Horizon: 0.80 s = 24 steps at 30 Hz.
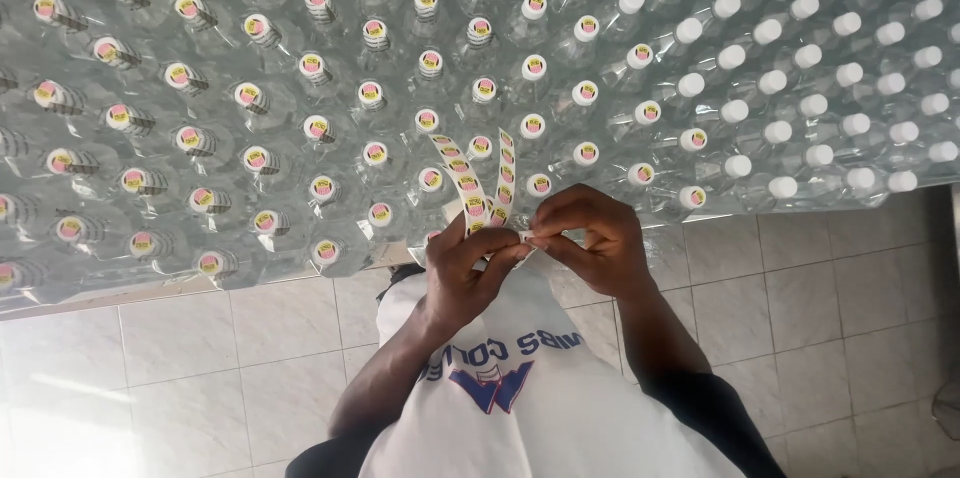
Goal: Manually applying small circular labels to the caps of plastic water bottles.
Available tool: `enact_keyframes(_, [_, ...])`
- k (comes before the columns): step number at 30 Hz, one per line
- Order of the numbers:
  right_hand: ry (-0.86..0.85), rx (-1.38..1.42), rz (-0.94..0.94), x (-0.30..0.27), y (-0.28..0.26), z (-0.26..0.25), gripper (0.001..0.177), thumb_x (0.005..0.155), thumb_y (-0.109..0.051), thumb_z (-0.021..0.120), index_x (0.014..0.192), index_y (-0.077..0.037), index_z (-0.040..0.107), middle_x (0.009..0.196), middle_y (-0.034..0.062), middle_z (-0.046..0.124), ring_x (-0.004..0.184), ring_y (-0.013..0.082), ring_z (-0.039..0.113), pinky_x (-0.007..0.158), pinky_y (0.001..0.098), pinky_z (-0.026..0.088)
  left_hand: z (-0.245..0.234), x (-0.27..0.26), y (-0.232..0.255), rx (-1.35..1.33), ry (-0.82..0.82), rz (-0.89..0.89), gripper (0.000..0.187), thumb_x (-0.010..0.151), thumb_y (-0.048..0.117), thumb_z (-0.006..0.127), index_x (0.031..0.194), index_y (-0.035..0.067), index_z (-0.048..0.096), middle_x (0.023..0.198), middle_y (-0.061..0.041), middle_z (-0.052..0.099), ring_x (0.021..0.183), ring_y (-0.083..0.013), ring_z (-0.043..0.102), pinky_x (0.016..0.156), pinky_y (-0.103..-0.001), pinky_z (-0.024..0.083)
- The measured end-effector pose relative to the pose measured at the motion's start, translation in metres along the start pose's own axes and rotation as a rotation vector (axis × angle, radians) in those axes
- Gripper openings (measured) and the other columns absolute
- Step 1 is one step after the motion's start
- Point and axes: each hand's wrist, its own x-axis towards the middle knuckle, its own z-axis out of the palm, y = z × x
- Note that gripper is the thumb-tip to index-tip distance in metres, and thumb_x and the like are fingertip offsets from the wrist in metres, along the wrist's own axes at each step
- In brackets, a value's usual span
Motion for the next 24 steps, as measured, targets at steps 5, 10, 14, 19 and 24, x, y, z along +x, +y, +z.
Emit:
enact_keyframes(5, [-0.036,0.025,-0.030,0.022,0.012,-0.010,0.005,0.097,0.000,0.080,0.102,0.001,0.078,0.108,0.0192,0.075,0.101,0.0294,0.077,0.085,0.0415,0.063,-0.003,0.000,-0.006,-0.039,0.014,-0.040,0.006,0.095,0.014,0.087,0.092,0.012,0.082,0.067,-0.008,0.055,0.054,-0.0320,0.068,0.054,-0.036,0.055])
enact_keyframes(10, [0.104,-0.164,0.113,0.100,0.076,-0.082,0.013,0.107,-0.011,0.077,0.112,-0.001,0.071,0.111,0.0151,0.072,0.103,0.0245,0.072,0.091,0.0364,0.061,-0.013,0.001,0.001,-0.024,-0.008,-0.037,0.010,0.097,0.016,0.084,0.092,0.008,0.080,0.073,-0.007,0.066,0.060,-0.0198,0.060,0.056,-0.030,0.048])
enact_keyframes(14, [0.132,-0.371,0.343,0.183,0.152,-0.136,0.014,0.104,-0.017,0.080,0.113,-0.011,0.072,0.113,0.0037,0.080,0.102,0.0130,0.076,0.093,0.0294,0.063,-0.019,-0.005,0.000,-0.008,-0.074,-0.054,0.013,0.099,0.018,0.081,0.096,0.005,0.081,0.080,-0.008,0.071,0.064,-0.0128,0.058,0.057,-0.027,0.043])
enact_keyframes(19, [-0.024,-0.456,0.487,0.240,0.198,-0.141,0.008,0.109,-0.014,0.074,0.101,-0.016,0.073,0.100,-0.0026,0.076,0.085,0.0074,0.063,0.064,0.0262,0.046,-0.023,-0.007,0.002,-0.028,-0.060,-0.017,0.014,0.099,0.015,0.081,0.095,0.002,0.079,0.080,-0.010,0.074,0.065,-0.0159,0.069,0.057,-0.026,0.049])
enact_keyframes(24, [-0.086,-0.436,0.620,0.253,0.223,-0.141,0.009,0.109,-0.021,0.070,0.101,-0.020,0.075,0.092,-0.0072,0.070,0.073,0.0049,0.050,0.057,0.0239,0.033,-0.030,-0.009,-0.002,0.026,0.008,-0.034,0.014,0.099,0.017,0.081,0.093,0.004,0.079,0.075,-0.006,0.070,0.062,-0.0131,0.062,0.056,-0.026,0.045])
